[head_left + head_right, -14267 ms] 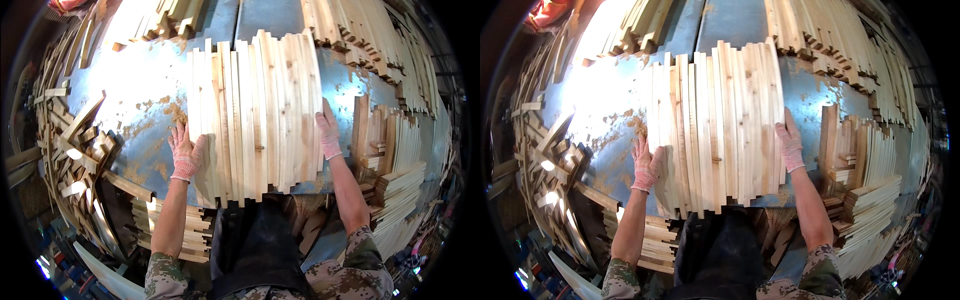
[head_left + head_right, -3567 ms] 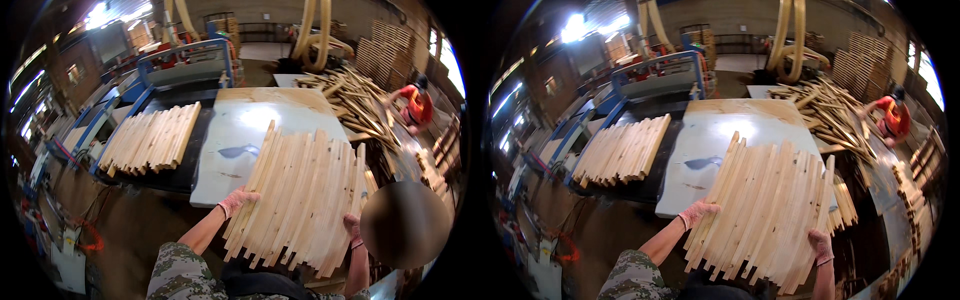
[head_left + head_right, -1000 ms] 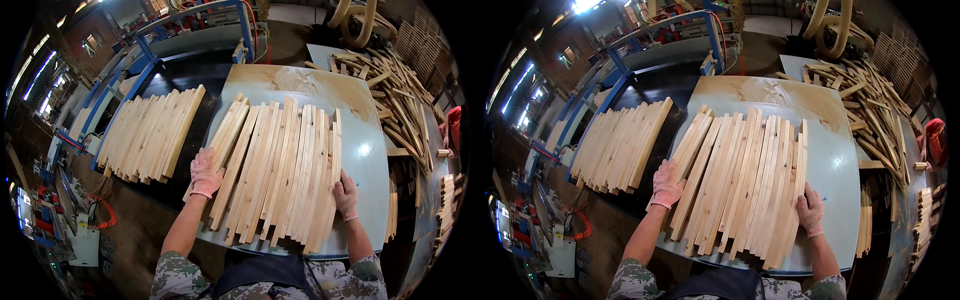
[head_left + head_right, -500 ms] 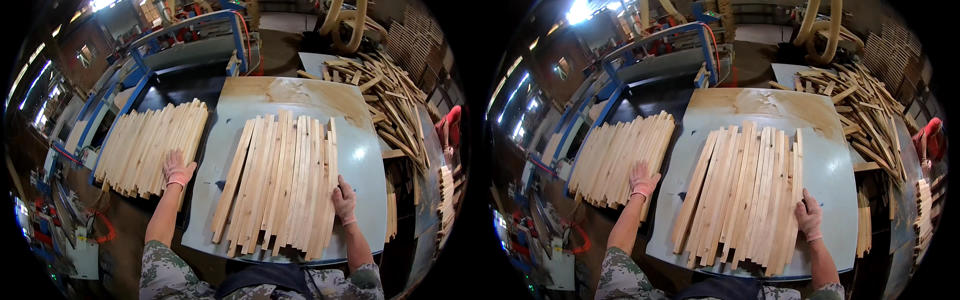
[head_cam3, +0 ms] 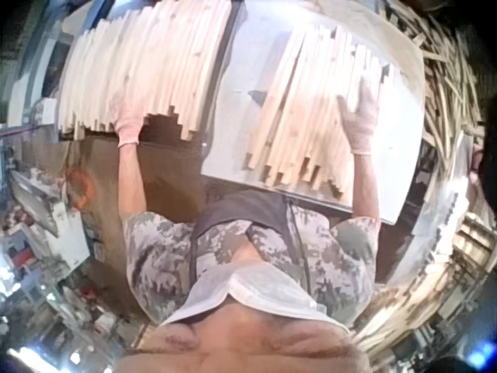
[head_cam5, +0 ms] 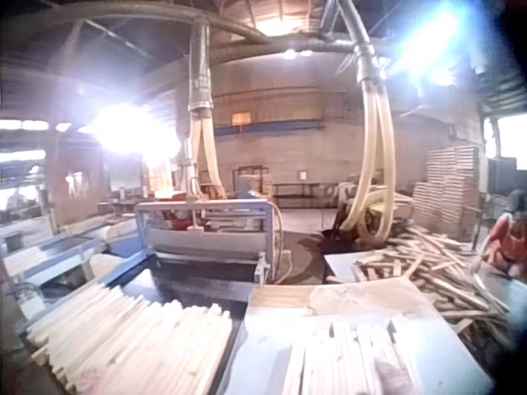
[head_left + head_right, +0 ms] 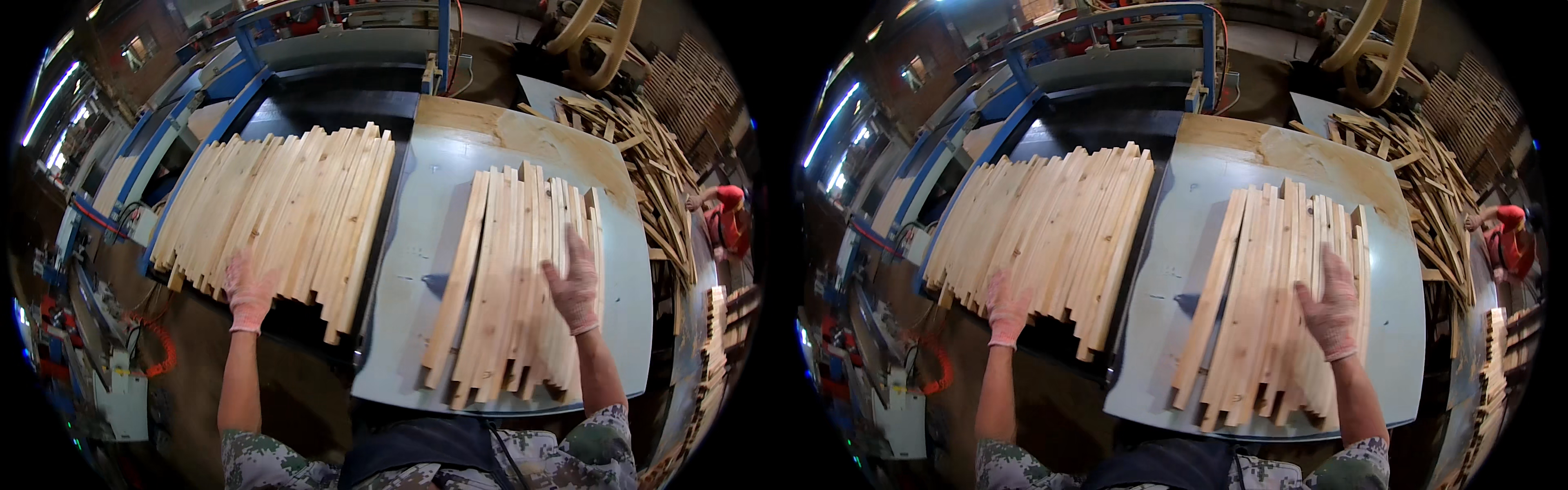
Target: The person repeatedly picks up stacks of light-colored wooden planks from a metal table and places them onto a conveyor belt. The person wears pink gloves and a camouflage shirt while performing this repetitive stacking task in a workshop environment.
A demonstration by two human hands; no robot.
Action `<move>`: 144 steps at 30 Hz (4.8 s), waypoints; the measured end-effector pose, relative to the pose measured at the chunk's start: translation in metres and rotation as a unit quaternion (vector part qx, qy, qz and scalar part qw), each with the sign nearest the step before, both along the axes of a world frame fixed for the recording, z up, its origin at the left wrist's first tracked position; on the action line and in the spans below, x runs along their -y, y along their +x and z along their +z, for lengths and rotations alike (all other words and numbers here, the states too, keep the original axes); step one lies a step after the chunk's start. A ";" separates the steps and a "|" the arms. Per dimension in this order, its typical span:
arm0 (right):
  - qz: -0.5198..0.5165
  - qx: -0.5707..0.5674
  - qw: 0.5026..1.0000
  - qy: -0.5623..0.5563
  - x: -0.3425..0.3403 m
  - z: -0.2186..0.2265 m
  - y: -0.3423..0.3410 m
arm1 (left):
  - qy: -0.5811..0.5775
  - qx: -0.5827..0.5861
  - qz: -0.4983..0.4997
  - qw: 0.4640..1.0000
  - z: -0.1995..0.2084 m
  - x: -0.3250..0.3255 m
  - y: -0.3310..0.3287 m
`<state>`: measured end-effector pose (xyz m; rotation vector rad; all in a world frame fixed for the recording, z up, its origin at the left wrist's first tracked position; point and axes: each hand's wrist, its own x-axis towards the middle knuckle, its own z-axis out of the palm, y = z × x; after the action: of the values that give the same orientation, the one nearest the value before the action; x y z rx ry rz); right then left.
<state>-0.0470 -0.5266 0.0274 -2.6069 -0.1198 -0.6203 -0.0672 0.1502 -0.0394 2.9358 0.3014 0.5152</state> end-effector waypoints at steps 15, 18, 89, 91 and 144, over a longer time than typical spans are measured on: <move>-0.093 -0.229 0.931 -0.269 -0.266 -0.044 0.001 | 0.044 0.037 0.117 0.992 0.048 -0.362 0.029; -0.037 -0.115 0.971 -0.206 -0.255 -0.065 -0.006 | 0.064 -0.002 0.198 0.978 0.053 -0.418 0.052; -0.007 -0.436 0.685 0.583 -0.411 -0.125 -0.283 | -0.610 -0.551 -0.344 0.454 -0.097 -0.057 -0.130; -0.027 -0.464 0.629 0.623 -0.395 -0.162 -0.339 | -0.592 -0.599 -0.320 0.434 -0.069 -0.039 -0.137; -0.663 -0.033 0.316 0.678 0.212 -0.350 -0.837 | -0.047 -0.658 -0.687 0.304 -0.126 1.081 -0.475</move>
<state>-0.8838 -0.7385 -0.3228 -0.4266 1.8190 -0.5183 -0.5426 -0.9308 -0.1654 1.3895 -1.7105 -1.8864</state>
